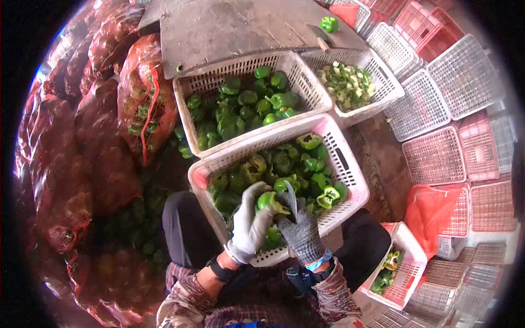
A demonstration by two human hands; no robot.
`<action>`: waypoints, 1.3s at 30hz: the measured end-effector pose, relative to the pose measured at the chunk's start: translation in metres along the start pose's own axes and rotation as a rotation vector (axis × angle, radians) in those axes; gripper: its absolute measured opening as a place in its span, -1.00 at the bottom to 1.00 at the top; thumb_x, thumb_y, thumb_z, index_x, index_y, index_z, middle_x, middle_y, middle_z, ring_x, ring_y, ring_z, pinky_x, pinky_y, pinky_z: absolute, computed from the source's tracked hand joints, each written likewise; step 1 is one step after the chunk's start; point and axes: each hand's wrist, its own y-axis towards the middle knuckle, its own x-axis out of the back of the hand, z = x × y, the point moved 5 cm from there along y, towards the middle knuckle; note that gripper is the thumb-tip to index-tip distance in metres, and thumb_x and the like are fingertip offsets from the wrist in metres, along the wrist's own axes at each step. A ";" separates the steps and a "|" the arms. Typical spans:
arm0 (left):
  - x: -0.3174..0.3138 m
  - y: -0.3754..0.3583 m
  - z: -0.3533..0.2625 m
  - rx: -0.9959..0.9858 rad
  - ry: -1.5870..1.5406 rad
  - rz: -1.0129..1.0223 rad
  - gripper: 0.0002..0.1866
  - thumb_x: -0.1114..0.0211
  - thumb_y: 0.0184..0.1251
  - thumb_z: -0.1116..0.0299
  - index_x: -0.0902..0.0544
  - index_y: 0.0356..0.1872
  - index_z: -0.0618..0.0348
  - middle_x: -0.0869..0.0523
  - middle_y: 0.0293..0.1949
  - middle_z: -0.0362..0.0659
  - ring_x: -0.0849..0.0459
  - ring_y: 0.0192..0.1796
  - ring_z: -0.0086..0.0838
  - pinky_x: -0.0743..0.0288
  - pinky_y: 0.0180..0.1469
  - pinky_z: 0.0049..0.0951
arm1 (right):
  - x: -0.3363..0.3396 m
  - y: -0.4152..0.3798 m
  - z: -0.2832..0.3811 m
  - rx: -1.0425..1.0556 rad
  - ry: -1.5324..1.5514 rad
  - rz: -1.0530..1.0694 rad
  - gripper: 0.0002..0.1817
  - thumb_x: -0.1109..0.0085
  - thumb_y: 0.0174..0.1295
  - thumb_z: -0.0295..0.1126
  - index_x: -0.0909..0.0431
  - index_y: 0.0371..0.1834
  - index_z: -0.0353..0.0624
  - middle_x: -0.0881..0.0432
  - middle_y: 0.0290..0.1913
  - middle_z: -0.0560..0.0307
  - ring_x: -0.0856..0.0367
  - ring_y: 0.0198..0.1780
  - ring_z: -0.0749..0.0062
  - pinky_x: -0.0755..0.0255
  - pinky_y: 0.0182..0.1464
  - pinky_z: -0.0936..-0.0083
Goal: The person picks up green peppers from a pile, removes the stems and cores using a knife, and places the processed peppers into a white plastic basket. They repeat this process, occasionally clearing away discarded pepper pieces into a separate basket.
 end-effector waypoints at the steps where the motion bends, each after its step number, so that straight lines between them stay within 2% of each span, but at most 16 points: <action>1: 0.001 -0.004 0.001 -0.161 0.137 0.068 -0.47 -0.18 0.36 0.25 -0.30 0.27 0.24 -0.60 -0.02 -0.06 -0.59 -0.03 -0.37 -0.45 0.06 -0.38 | -0.002 -0.005 -0.007 -0.003 0.041 -0.013 -0.49 -0.27 0.16 -0.42 -0.43 0.21 -0.18 -0.61 0.01 -0.11 -0.60 0.05 0.03 -0.46 0.10 0.29; 8: -0.016 -0.016 -0.004 -0.115 0.117 0.174 -0.49 -0.25 0.29 0.26 -0.38 0.22 0.22 -0.61 -0.04 0.00 -0.62 0.01 -0.33 -0.45 0.09 -0.39 | 0.005 -0.024 -0.018 0.041 0.058 -0.154 -0.49 -0.36 0.10 -0.32 -0.44 0.11 -0.17 -0.62 -0.09 -0.09 -0.64 -0.05 0.04 -0.50 0.01 0.31; 10: -0.020 -0.020 0.002 -0.068 -0.014 0.184 -0.52 -0.23 0.27 0.33 -0.41 0.21 0.20 -0.62 -0.06 -0.10 -0.61 -0.11 -0.44 -0.47 -0.01 -0.46 | 0.007 -0.029 -0.018 0.025 0.050 -0.203 -0.47 -0.39 0.07 -0.26 -0.44 0.09 -0.17 -0.62 -0.11 -0.08 -0.65 -0.09 0.05 -0.51 -0.02 0.32; 15: -0.036 -0.029 0.030 0.275 -0.697 0.071 -0.56 -0.18 0.27 0.29 -0.46 0.14 0.25 -0.62 -0.06 -0.20 -0.58 -0.13 -0.55 -0.49 -0.12 -0.57 | 0.010 -0.047 -0.041 -0.342 0.448 -0.088 -0.55 -0.10 0.08 -0.44 -0.42 0.10 -0.24 -0.62 -0.19 0.12 -0.59 -0.18 0.33 -0.51 -0.08 0.40; 17: -0.044 -0.027 0.033 0.320 -0.810 0.061 -0.50 -0.17 0.30 0.12 -0.46 0.15 0.25 -0.64 -0.05 -0.17 -0.64 -0.10 -0.46 -0.56 -0.14 -0.51 | 0.004 -0.057 -0.060 -0.403 0.787 -0.037 -0.48 -0.22 0.16 -0.28 -0.38 0.17 -0.23 -0.60 -0.20 0.17 -0.52 -0.36 0.54 -0.48 -0.33 0.56; 19: -0.045 -0.029 0.061 0.613 -1.140 0.118 -0.48 -0.16 0.30 0.00 -0.51 0.11 0.19 -0.65 -0.08 -0.17 -0.64 -0.11 -0.40 -0.58 -0.17 -0.44 | 0.004 -0.057 -0.060 -0.464 1.160 -0.016 -0.38 -0.25 0.22 -0.06 -0.34 0.24 -0.18 -0.59 -0.23 0.21 -0.38 -0.56 0.70 -0.33 -0.57 0.69; 20: -0.049 -0.026 0.062 0.725 -1.287 0.111 -0.49 -0.15 0.31 -0.03 -0.53 0.09 0.17 -0.66 -0.09 -0.17 -0.64 -0.12 -0.38 -0.58 -0.20 -0.42 | 0.005 -0.057 -0.062 -0.448 1.263 -0.041 -0.39 -0.22 0.24 -0.05 -0.34 0.24 -0.17 -0.59 -0.23 0.21 -0.38 -0.57 0.68 -0.33 -0.57 0.68; 22: -0.044 -0.006 0.055 0.438 -1.004 0.071 -0.54 -0.10 0.36 -0.06 -0.57 0.01 0.10 -0.66 -0.11 -0.15 -0.64 -0.06 -0.34 -0.58 -0.19 -0.37 | 0.008 -0.056 -0.067 -0.403 1.463 -0.089 -0.39 -0.16 0.27 -0.01 -0.34 0.25 -0.17 -0.60 -0.23 0.21 -0.38 -0.59 0.64 -0.34 -0.57 0.67; 24: -0.034 0.016 0.058 0.491 -0.995 0.024 -0.54 -0.07 0.39 -0.11 -0.56 0.02 0.04 -0.64 -0.08 -0.16 -0.63 -0.02 -0.34 -0.57 -0.12 -0.34 | 0.034 -0.053 -0.067 -0.443 1.234 -0.214 -0.48 -0.06 0.35 -0.03 -0.38 0.20 -0.18 -0.59 -0.27 0.21 -0.38 -0.59 0.63 -0.34 -0.58 0.64; 25: -0.040 0.034 0.059 0.462 -0.889 -0.032 -0.50 -0.04 0.40 -0.18 -0.50 0.09 -0.03 -0.62 -0.03 -0.17 -0.63 0.01 -0.30 -0.54 -0.05 -0.31 | 0.045 -0.056 -0.072 -0.466 1.140 -0.274 -0.53 -0.06 0.36 -0.06 -0.41 0.16 -0.18 -0.59 -0.29 0.22 -0.39 -0.59 0.63 -0.34 -0.58 0.64; 27: -0.038 0.057 0.081 0.402 -0.409 0.183 -0.36 -0.06 0.40 -0.20 -0.28 0.34 -0.05 -0.57 0.11 -0.14 -0.61 0.08 -0.32 -0.52 0.07 -0.22 | 0.063 -0.054 -0.076 -0.533 0.889 -0.495 -0.68 -0.07 0.38 -0.13 -0.50 -0.04 -0.15 -0.54 -0.43 0.29 -0.40 -0.60 0.62 -0.34 -0.58 0.63; 29: -0.040 0.047 0.078 0.589 -0.134 0.259 -0.35 -0.11 0.44 -0.03 -0.23 0.42 0.09 -0.55 0.19 -0.09 -0.61 0.09 -0.38 -0.52 0.11 -0.28 | 0.088 -0.048 -0.068 -0.571 0.820 -0.488 -0.72 -0.15 0.35 -0.11 -0.52 -0.12 -0.08 -0.47 -0.51 0.36 -0.41 -0.60 0.62 -0.33 -0.57 0.65; 32: -0.004 0.052 0.027 0.334 -0.166 0.359 -0.50 -0.06 0.49 0.14 -0.39 0.30 0.25 -0.65 0.01 -0.11 -0.64 0.03 -0.34 -0.54 0.05 -0.35 | 0.132 0.000 -0.074 -0.455 0.800 -0.626 -0.69 -0.17 0.32 -0.05 -0.53 -0.13 -0.04 -0.48 -0.52 0.34 -0.39 -0.64 0.60 -0.29 -0.61 0.63; 33: 0.024 0.048 0.013 0.233 -0.199 0.179 -0.56 -0.06 0.48 0.20 -0.45 0.22 0.31 -0.68 -0.04 -0.12 -0.65 0.01 -0.35 -0.55 0.03 -0.37 | 0.153 0.021 -0.066 -0.521 0.699 -0.644 -0.68 -0.11 0.34 -0.02 -0.52 -0.16 -0.05 -0.51 -0.50 0.30 -0.38 -0.65 0.60 -0.27 -0.62 0.59; 36: 0.131 0.019 -0.014 0.177 -0.248 -0.301 -0.60 -0.10 0.45 0.26 -0.47 0.22 0.18 -0.67 -0.01 -0.15 -0.64 -0.03 -0.43 -0.54 0.03 -0.35 | 0.200 0.104 -0.066 -0.351 0.496 -0.598 -0.66 -0.10 0.35 -0.04 -0.49 -0.08 -0.07 -0.53 -0.47 0.27 -0.41 -0.64 0.56 -0.32 -0.62 0.57; 39: 0.247 -0.053 -0.003 0.150 -0.200 -0.704 -0.64 -0.13 0.44 0.25 -0.51 0.18 0.15 -0.68 -0.04 -0.19 -0.63 -0.04 -0.47 -0.51 -0.01 -0.41 | 0.194 0.140 -0.082 -0.300 0.355 -0.463 -0.64 -0.10 0.35 -0.05 -0.46 -0.01 -0.10 -0.55 -0.43 0.23 -0.44 -0.63 0.53 -0.36 -0.61 0.55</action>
